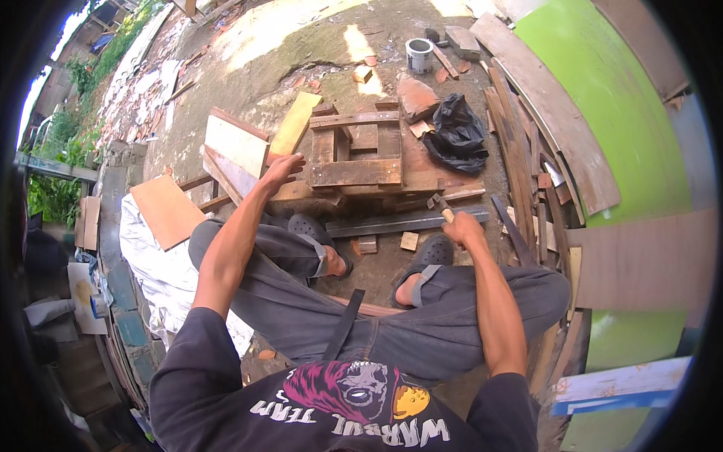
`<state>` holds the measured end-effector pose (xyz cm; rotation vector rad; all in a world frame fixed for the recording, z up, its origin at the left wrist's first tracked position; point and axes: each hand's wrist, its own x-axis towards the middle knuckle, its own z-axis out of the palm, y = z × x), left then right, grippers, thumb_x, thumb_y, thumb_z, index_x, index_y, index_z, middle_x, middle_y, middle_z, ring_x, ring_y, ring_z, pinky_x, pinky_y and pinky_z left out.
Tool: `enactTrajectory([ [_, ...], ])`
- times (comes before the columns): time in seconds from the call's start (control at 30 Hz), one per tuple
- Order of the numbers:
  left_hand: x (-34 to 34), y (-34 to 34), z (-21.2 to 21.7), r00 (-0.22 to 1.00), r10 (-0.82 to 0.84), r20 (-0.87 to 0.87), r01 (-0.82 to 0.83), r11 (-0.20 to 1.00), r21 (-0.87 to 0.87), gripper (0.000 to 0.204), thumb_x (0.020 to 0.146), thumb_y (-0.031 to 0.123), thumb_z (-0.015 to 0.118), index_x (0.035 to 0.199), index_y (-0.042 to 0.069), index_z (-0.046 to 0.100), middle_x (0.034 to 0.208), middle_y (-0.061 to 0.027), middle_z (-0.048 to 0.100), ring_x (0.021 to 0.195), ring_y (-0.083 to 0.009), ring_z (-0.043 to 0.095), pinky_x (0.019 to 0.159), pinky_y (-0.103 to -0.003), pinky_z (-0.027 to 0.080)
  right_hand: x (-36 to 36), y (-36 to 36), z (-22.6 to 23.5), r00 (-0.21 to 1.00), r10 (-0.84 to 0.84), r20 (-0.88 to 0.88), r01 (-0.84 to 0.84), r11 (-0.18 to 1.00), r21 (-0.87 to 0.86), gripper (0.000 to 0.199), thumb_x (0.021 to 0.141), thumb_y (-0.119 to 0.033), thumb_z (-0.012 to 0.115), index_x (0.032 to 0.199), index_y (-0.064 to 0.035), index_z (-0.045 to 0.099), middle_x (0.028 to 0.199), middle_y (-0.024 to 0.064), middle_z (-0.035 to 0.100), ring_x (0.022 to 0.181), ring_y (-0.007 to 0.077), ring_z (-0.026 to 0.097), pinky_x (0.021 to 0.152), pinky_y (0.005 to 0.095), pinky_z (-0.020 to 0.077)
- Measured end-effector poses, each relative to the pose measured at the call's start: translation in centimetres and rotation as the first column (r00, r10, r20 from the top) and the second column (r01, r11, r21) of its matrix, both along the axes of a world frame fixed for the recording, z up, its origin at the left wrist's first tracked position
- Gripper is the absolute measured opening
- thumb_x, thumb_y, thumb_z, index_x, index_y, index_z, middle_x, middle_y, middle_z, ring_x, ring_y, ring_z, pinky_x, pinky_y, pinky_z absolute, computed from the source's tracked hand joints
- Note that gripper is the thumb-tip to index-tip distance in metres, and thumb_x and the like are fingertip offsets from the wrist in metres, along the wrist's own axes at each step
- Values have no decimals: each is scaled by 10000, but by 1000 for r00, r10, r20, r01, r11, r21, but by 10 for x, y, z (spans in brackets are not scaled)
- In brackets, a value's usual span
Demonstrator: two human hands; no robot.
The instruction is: The person sits on the ground and assembles a small wooden frame using several planks and a hammer. They position the pieces, tap them into place, and adjust the structure repeatedly.
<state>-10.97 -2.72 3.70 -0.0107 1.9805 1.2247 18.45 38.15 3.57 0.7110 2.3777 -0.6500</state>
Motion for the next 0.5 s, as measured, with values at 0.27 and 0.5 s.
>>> enactTrajectory([
  [0.27,-17,45,-4,999,-25,-39,24,999,-24,944,844,711,569,1439,-4,410,1371,-193,524,1209,-286,541,984,-417,456,-48,-122,118,940,-55,-336,-58,947,-316,426,873,-387,673,821,33,621,593,186,588,520,299,594,571,428,474],
  [0.5,-15,40,-36,984,-94,-152,112,987,112,813,772,623,725,1205,-59,633,1098,-213,674,1028,-292,636,865,-398,487,-103,-236,91,784,-77,-616,-143,943,-299,346,877,-332,648,894,14,655,633,230,605,608,403,635,622,437,491],
])
